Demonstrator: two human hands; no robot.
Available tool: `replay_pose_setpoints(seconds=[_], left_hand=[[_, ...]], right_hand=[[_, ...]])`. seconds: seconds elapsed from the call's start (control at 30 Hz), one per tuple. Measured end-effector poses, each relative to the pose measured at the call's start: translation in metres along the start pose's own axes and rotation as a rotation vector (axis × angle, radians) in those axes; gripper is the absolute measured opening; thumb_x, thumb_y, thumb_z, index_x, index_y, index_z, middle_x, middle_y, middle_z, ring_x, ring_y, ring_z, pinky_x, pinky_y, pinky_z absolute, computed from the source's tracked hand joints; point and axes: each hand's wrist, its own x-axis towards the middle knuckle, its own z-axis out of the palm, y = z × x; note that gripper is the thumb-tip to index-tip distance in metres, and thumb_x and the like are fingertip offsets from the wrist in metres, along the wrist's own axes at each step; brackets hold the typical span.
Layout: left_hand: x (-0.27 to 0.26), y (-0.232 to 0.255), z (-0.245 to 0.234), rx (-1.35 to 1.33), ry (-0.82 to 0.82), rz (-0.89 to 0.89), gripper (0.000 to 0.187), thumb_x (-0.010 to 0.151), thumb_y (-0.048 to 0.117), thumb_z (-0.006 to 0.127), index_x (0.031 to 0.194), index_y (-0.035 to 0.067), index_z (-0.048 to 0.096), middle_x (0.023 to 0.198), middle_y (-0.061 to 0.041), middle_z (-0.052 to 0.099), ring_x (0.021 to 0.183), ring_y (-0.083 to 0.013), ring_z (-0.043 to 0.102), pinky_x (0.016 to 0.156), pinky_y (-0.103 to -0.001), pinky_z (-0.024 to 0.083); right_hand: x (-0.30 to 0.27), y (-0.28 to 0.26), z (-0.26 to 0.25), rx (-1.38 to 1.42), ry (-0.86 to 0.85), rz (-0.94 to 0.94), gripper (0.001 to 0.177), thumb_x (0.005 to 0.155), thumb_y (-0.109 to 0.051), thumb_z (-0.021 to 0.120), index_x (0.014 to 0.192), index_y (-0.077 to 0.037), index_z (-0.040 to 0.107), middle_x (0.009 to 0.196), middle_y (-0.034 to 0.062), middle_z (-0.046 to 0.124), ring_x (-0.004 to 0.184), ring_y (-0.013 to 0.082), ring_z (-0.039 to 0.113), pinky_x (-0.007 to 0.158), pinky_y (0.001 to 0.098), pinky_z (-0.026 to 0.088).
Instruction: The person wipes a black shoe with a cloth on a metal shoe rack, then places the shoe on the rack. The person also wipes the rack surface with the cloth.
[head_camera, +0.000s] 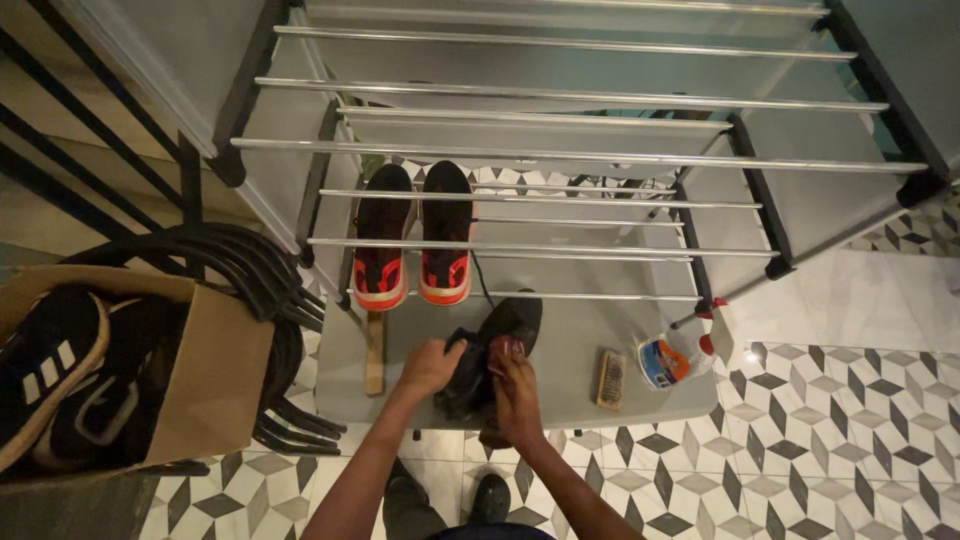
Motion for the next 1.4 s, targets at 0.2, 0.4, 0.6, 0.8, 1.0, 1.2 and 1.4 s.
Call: replay_pose_setpoints(seconds=[0.2, 0.4, 0.6, 0.8, 1.0, 1.2, 1.4], left_hand=[[-0.005, -0.008, 0.003, -0.067, 0.025, -0.043, 0.063, 0.092, 0.058, 0.056, 0.085, -0.003, 0.074, 0.086, -0.033, 0.068, 0.091, -0.0503, 0.068, 0.081, -0.055, 0.054], [-0.016, 0.022, -0.020, -0.087, -0.042, -0.071, 0.063, 0.093, 0.062, 0.054, 0.095, 0.003, 0.076, 0.094, -0.028, 0.072, 0.098, -0.0469, 0.069, 0.087, -0.053, 0.054], [-0.056, 0.048, -0.047, -0.281, -0.173, 0.044, 0.060, 0.080, 0.056, 0.068, 0.121, 0.013, 0.069, 0.113, -0.017, 0.076, 0.110, -0.0330, 0.071, 0.093, -0.042, 0.053], [-0.053, -0.001, -0.017, -0.487, -0.111, 0.015, 0.052, 0.093, 0.042, 0.062, 0.132, 0.007, 0.063, 0.119, -0.016, 0.074, 0.112, -0.0296, 0.069, 0.097, -0.039, 0.051], [-0.050, -0.008, -0.012, -0.591, -0.111, -0.075, 0.046, 0.093, 0.038, 0.060, 0.123, 0.004, 0.068, 0.107, -0.012, 0.075, 0.097, -0.0243, 0.069, 0.088, -0.036, 0.052], [-0.048, -0.027, -0.002, -0.611, -0.050, -0.082, 0.042, 0.095, 0.036, 0.059, 0.111, -0.001, 0.072, 0.099, -0.014, 0.074, 0.092, -0.0251, 0.067, 0.085, -0.037, 0.051], [-0.054, -0.017, -0.005, -0.494, -0.042, -0.115, 0.042, 0.095, 0.036, 0.059, 0.117, 0.002, 0.069, 0.108, -0.015, 0.074, 0.101, -0.0263, 0.067, 0.090, -0.037, 0.049]], right_hand=[[-0.013, -0.010, 0.018, -0.135, -0.023, 0.134, 0.054, 0.094, 0.007, 0.053, 0.147, -0.004, 0.049, 0.157, 0.0158, 0.036, 0.137, 0.0304, 0.056, 0.112, 0.0346, 0.047], [-0.038, -0.041, 0.011, -0.346, -0.179, -0.054, 0.046, 0.098, 0.008, 0.060, 0.143, -0.001, 0.055, 0.153, 0.0222, 0.040, 0.144, 0.0376, 0.044, 0.113, 0.0400, 0.044], [-0.011, -0.046, 0.033, -0.268, -0.010, -0.241, 0.058, 0.096, 0.011, 0.057, 0.151, -0.002, 0.045, 0.161, 0.0237, 0.035, 0.151, 0.0395, 0.035, 0.119, 0.0436, 0.036], [-0.056, -0.075, 0.022, -0.517, -0.213, -0.153, 0.047, 0.095, -0.001, 0.067, 0.141, -0.006, 0.057, 0.152, 0.0235, 0.047, 0.147, 0.0410, 0.041, 0.118, 0.0446, 0.037], [-0.008, -0.074, 0.003, -0.665, -0.208, -0.230, 0.056, 0.092, -0.005, 0.064, 0.146, -0.004, 0.054, 0.148, 0.0175, 0.056, 0.140, 0.0395, 0.047, 0.117, 0.0447, 0.040], [-0.019, -0.069, 0.021, -0.417, -0.193, -0.339, 0.043, 0.096, 0.004, 0.062, 0.138, -0.005, 0.063, 0.147, 0.0169, 0.058, 0.143, 0.0385, 0.051, 0.122, 0.0449, 0.040], [-0.032, -0.059, -0.017, -0.499, -0.352, -0.279, 0.054, 0.081, 0.001, 0.071, 0.134, -0.003, 0.062, 0.147, 0.0247, 0.051, 0.137, 0.0441, 0.048, 0.111, 0.0466, 0.043]])
